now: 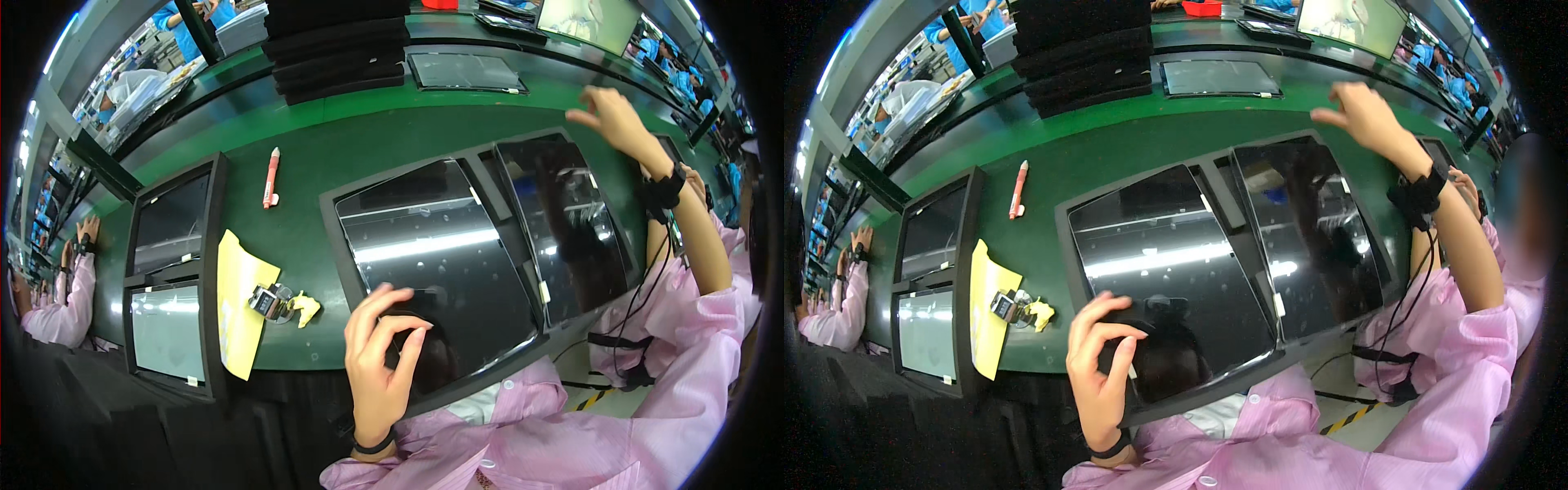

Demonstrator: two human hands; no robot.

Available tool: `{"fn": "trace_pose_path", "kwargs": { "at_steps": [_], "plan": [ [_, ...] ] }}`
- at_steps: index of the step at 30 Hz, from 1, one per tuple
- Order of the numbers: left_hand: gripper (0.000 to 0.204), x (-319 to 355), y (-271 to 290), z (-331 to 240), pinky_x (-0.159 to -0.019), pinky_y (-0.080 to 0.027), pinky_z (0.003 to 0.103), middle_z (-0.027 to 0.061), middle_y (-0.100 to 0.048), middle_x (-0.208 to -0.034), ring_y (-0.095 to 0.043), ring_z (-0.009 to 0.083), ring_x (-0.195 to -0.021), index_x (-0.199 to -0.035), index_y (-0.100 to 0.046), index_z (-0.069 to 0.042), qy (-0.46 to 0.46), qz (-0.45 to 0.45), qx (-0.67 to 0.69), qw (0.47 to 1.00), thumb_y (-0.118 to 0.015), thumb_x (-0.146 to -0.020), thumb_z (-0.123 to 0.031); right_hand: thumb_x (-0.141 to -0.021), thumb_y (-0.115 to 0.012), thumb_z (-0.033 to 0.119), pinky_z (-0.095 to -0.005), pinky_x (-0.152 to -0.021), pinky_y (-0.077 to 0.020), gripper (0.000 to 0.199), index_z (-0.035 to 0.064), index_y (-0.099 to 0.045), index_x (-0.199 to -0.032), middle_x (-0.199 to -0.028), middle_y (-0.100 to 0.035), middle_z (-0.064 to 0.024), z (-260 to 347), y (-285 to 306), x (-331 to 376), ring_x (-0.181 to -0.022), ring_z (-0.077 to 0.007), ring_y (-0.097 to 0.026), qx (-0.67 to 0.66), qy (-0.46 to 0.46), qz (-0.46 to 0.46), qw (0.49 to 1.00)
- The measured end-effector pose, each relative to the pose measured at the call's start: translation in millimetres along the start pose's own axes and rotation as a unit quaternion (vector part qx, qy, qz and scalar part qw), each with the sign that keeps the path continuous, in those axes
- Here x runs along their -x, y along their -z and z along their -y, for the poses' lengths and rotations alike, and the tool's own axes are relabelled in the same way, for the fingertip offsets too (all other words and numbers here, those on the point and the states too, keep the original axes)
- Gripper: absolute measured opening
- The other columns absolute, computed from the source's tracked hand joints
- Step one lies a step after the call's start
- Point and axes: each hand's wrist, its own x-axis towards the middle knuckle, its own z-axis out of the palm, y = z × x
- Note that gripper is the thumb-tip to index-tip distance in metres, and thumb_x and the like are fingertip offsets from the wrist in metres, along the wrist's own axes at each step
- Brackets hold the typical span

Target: The person removes protective plastic films from tablet screens by hand, then checks the display functionality of each tablet.

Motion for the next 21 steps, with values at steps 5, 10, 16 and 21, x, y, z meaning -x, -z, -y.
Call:
{"fn": "trace_pose_path", "kwargs": {
  "at_steps": [5, 10, 16, 21],
  "plan": [
    [0.043, -0.7, 1.8, 10.6, -0.108, -0.02, 0.043, 0.0163, -0.034, -0.141, -0.024, 0.0341, -0.135, -0.111, -0.055, -0.007, 0.086, -0.087, -0.037, 0.992, -0.066, -0.07, -0.001, -0.086, -0.06, 0.034, -0.0332, -0.062, -0.0482, 0.033, 0.0018, -0.061, -0.093, -0.073, -0.065, -0.0126, 37.6, -30.9, -109.2, -0.067, -0.0231, -0.063, -0.193, 0.088, 0.148, 0.966],
    [0.047, -4.4, 2.5, 12.0, -0.109, -0.02, 0.042, 0.0172, -0.032, -0.143, -0.024, 0.034, -0.135, -0.114, -0.054, -0.006, 0.101, -0.073, -0.043, 0.991, -0.066, -0.068, 0.001, -0.072, -0.054, 0.071, -0.058, -0.103, -0.0251, 0.096, 0.0123, -0.026, -0.142, -0.142, -0.026, -0.0272, 66.8, -128.6, -156.1, -0.134, -0.0457, -0.014, -0.049, 0.081, 0.285, 0.954],
    [0.03, -8.5, 4.5, 11.8, -0.109, -0.019, 0.046, 0.0173, -0.034, -0.142, -0.022, 0.0366, -0.136, -0.1, -0.063, -0.007, 0.129, -0.056, -0.018, 0.99, -0.064, -0.071, 0.001, -0.077, -0.043, 0.073, -0.0507, -0.1, -0.034, 0.092, 0.0062, -0.028, -0.14, -0.13, -0.042, -0.03, 40.5, -198.3, -181.9, -0.124, -0.0442, -0.038, -0.106, 0.115, 0.231, 0.96],
    [0.028, -8.9, 8.2, 12.3, -0.108, -0.019, 0.048, 0.0168, -0.035, -0.141, -0.021, 0.0382, -0.136, -0.1, -0.063, -0.008, 0.134, -0.059, -0.009, 0.989, -0.066, -0.073, -0.001, -0.085, -0.054, 0.041, -0.0472, -0.072, -0.0483, 0.058, 0.001, -0.039, -0.124, -0.091, -0.061, -0.0241, 55.3, -198.0, -186.7, -0.083, -0.0411, -0.059, -0.002, 0.177, 0.153, 0.972]
  ]
}}
